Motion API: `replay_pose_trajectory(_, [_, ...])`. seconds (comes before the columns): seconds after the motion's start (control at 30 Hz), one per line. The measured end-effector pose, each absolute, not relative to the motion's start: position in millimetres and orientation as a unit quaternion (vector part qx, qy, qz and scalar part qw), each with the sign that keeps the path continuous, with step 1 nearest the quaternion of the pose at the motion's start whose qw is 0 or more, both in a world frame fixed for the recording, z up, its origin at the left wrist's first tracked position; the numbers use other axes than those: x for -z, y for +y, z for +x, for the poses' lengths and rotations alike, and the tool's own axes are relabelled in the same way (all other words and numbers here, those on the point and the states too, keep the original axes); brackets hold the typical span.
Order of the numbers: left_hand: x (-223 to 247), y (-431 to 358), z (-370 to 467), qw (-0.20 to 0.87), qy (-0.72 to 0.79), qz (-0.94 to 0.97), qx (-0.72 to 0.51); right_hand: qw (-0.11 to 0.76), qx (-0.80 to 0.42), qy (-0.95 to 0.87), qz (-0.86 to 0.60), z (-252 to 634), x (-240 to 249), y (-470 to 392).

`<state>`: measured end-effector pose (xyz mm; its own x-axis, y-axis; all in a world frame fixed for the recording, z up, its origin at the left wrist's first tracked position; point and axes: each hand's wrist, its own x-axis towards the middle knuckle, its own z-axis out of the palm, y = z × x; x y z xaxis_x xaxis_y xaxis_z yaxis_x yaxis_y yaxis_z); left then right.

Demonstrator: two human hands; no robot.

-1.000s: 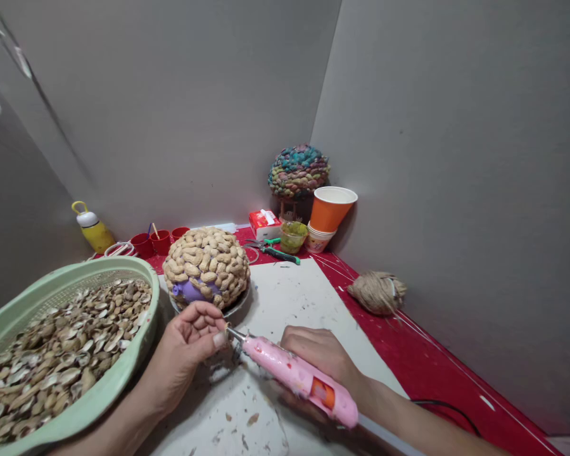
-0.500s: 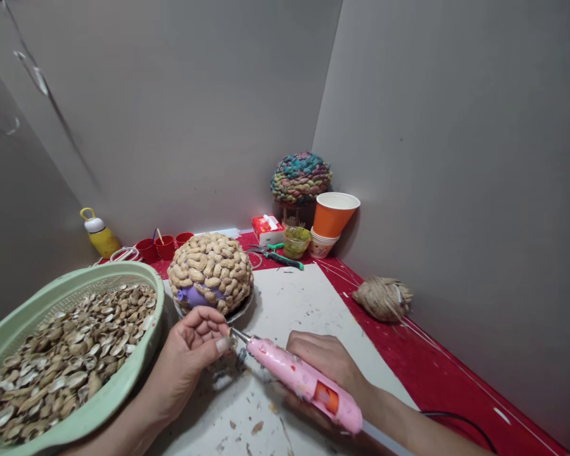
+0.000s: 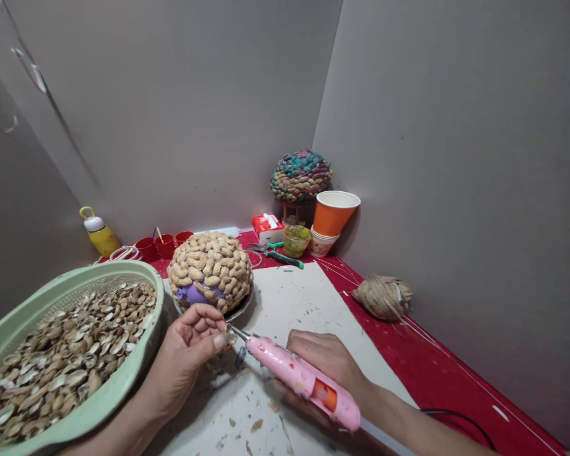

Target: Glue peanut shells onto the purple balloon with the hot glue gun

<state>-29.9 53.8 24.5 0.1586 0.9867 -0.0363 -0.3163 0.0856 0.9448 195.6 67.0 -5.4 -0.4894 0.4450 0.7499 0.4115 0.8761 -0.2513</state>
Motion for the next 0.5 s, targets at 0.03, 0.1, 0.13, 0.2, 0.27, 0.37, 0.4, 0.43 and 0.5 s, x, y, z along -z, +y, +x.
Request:
replay_pose_trajectory(0.03, [-24.6, 53.8, -30.1, 0.626, 0.389, 0.431, -0.52, 0.441, -0.019, -0.863, -0.248, 195.4, 5.2, 67.0])
replay_pose_trajectory(0.1, [-24.8, 54.1, -30.2, 0.626, 0.39, 0.428, -0.522, 0.439, -0.019, -0.863, -0.249, 195.4, 5.3, 66.9])
replay_pose_trajectory(0.13, [-25.0, 54.3, -30.1, 0.626, 0.389, 0.427, -0.524, 0.438, -0.022, -0.863, -0.251, 195.7, 5.7, 66.9])
replay_pose_trajectory(0.2, [-25.7, 54.6, -29.8, 0.624, 0.387, 0.425, -0.529, 0.436, -0.026, -0.863, -0.253, 196.4, 7.1, 67.0])
replay_pose_trajectory(0.27, [-26.5, 54.7, -29.3, 0.623, 0.387, 0.424, -0.532, 0.433, -0.027, -0.866, -0.251, 197.2, 8.9, 67.4])
replay_pose_trajectory(0.37, [-28.0, 54.8, -28.4, 0.62, 0.389, 0.424, -0.533, 0.431, -0.028, -0.867, -0.248, 198.2, 11.6, 68.2])
replay_pose_trajectory(0.4, [-28.6, 54.8, -28.1, 0.62, 0.389, 0.423, -0.534, 0.431, -0.03, -0.867, -0.248, 198.6, 12.4, 68.5])
replay_pose_trajectory(0.43, [-29.1, 54.8, -27.9, 0.619, 0.389, 0.422, -0.536, 0.43, -0.033, -0.867, -0.248, 198.9, 13.0, 68.7])
replay_pose_trajectory(0.5, [-30.1, 54.6, -27.6, 0.617, 0.391, 0.417, -0.541, 0.427, -0.042, -0.869, -0.247, 199.8, 13.9, 69.0])
